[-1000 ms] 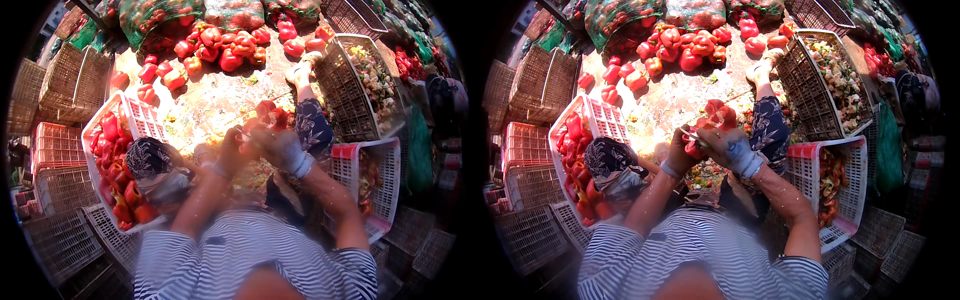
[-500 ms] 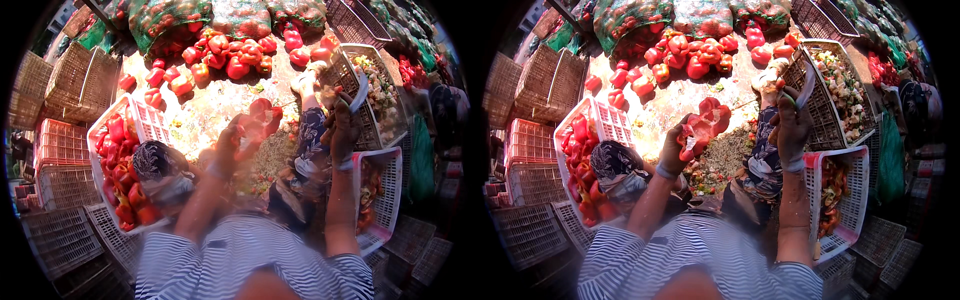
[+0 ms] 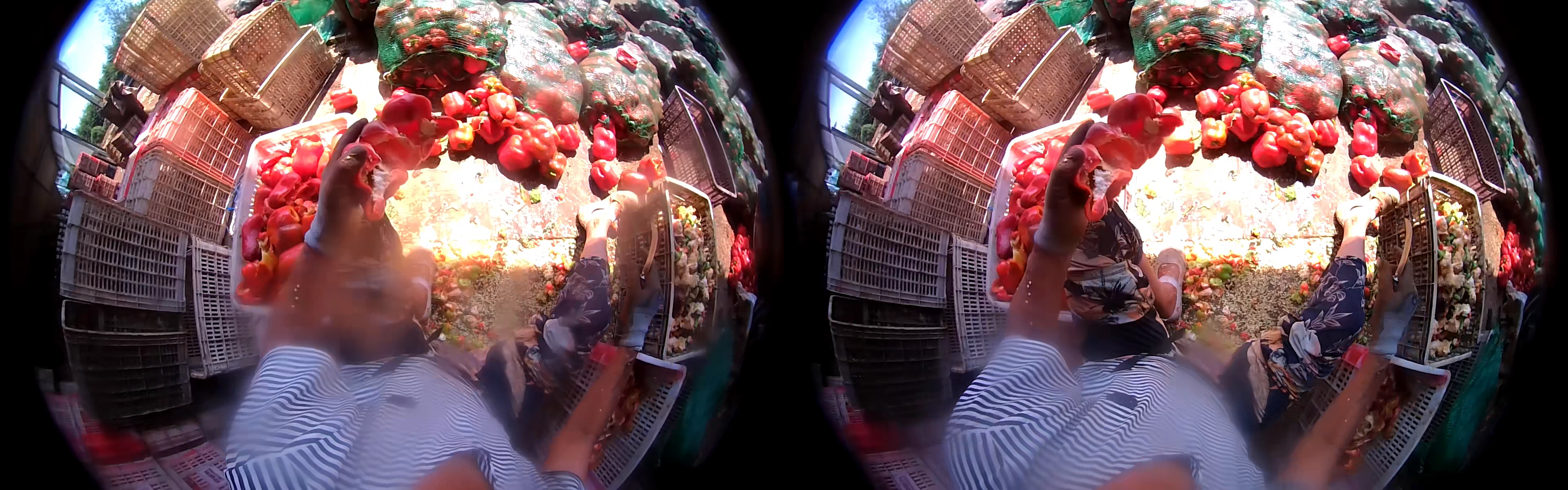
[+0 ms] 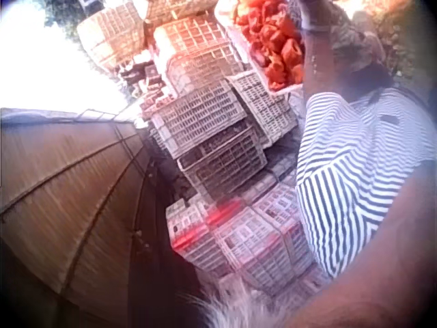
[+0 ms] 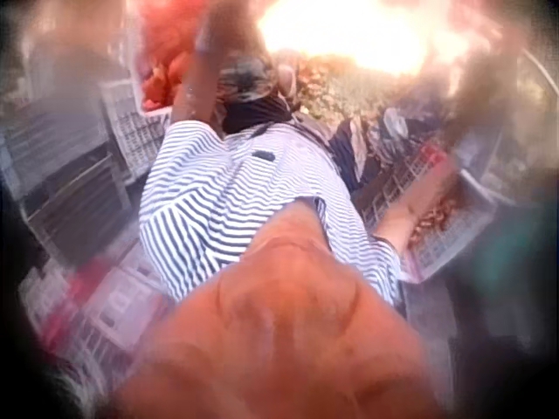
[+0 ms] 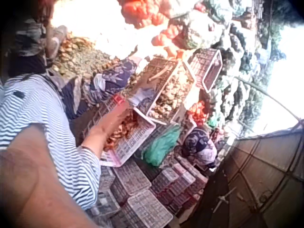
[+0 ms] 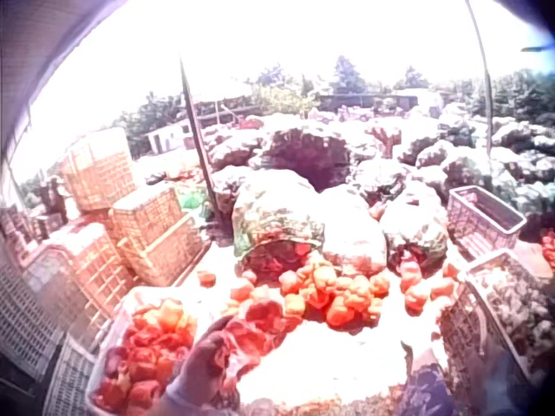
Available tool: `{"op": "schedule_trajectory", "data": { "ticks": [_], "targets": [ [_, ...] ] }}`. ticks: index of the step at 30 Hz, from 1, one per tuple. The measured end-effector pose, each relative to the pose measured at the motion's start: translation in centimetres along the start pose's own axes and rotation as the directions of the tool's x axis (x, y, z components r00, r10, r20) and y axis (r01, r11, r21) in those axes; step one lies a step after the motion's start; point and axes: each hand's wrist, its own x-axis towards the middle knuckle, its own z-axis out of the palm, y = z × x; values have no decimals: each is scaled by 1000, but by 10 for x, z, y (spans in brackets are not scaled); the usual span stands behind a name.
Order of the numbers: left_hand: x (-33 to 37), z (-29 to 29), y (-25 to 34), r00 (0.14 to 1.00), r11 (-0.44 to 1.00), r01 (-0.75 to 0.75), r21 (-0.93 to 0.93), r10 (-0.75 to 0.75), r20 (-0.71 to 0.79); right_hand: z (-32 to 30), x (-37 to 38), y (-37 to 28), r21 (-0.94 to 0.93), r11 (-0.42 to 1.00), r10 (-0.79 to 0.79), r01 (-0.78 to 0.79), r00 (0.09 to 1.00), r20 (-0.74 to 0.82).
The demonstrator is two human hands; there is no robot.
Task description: The person cores red bell peppers using a knife, placing the processed peppers into a crate and the discarded stems into a separate basket.
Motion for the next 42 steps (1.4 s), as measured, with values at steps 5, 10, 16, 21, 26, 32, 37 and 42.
{"op": "schedule_trajectory", "data": {
  "ticks": [5,10,16,21,26,32,37,42],
  "targets": [
    [15,-78,93,737,462,-282,841,665,-119,62,-18,-24,124,980,133,-155,976,170],
    [38,-149,83,717,-238,143,961,694,66,96,-20,-66,100,974,160,-202,932,325],
    [87,-234,-85,930,-447,236,863,-155,-334,141,-26,-43,46,992,94,-115,944,315],
    [82,-263,-70,938,-282,160,946,-255,-234,168,-31,-62,124,992,-8,-36,941,337],
    [90,-264,-43,894,-301,71,951,-403,-195,158,-16,-78,129,991,-17,-38,917,399],
    [155,-140,-36,973,68,-42,997,-223,57,140,22,-56,509,607,345,-610,780,523],
    [201,-96,-128,861,3,-234,972,-463,209,144,46,-37,643,427,383,-636,771,508],
    [261,-139,-216,834,-17,174,985,-529,-157,158,33,-25,579,439,480,-687,724,495]
  ]
}}
